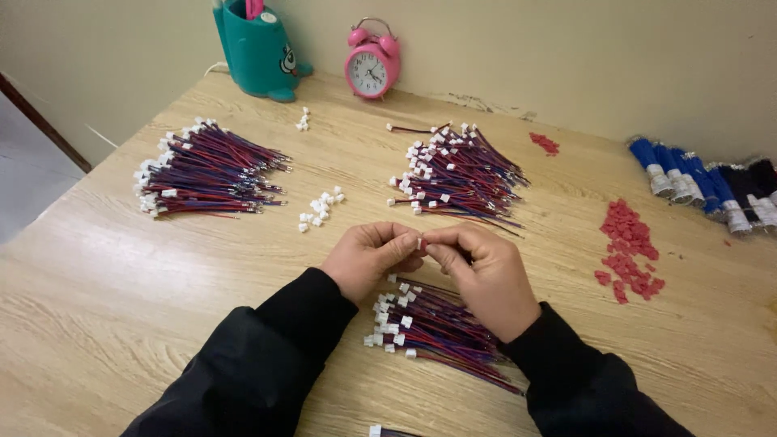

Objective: Assemble small wire harnesses by manually attaching plastic connectors to wire bundles

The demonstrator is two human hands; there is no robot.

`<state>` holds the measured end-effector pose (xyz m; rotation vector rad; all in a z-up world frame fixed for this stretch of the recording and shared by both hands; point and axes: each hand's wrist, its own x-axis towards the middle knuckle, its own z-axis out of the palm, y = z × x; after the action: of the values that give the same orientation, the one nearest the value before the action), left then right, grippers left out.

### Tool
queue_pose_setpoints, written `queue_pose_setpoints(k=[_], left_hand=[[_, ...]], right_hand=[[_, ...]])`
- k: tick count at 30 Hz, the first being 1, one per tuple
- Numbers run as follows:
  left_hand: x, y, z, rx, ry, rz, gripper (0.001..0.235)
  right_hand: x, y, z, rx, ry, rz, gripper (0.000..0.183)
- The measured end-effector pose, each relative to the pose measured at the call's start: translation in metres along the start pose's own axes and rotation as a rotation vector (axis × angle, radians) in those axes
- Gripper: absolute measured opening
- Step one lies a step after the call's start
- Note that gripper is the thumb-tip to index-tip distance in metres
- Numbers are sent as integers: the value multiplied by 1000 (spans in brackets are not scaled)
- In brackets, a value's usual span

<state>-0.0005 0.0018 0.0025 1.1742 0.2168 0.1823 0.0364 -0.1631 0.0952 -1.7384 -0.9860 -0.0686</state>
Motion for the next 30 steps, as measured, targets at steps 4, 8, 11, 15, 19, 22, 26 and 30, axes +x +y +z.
queue_pose_setpoints(k=[4,8,11,15,19,22,26,30], left_hand=[[1,1,1,18,-27,1,24],[0,-2,-1,33,-43,-7,22],[-3,0,-1,17,-58,8,23],[-5,2,-1,-12,-47,-16,25],[-7,9,4,12,-37,-36,25],[-9,14,8,70,8,-98,23],[1,3,4,101,3,-121,25],[0,2,4,121,-11,-123,25]], right_hand=[[3,2,-5,72,-58,158,13],[5,1,-4,88,-73,203,13],[4,-2,-4,142,-80,249,13],[4,15,-2,226,-82,305,14],[4,23,-2,255,-76,296,14],[4,26,-2,249,-86,263,15],[5,27,-3,221,-104,252,14],[4,30,-2,202,-109,245,13]])
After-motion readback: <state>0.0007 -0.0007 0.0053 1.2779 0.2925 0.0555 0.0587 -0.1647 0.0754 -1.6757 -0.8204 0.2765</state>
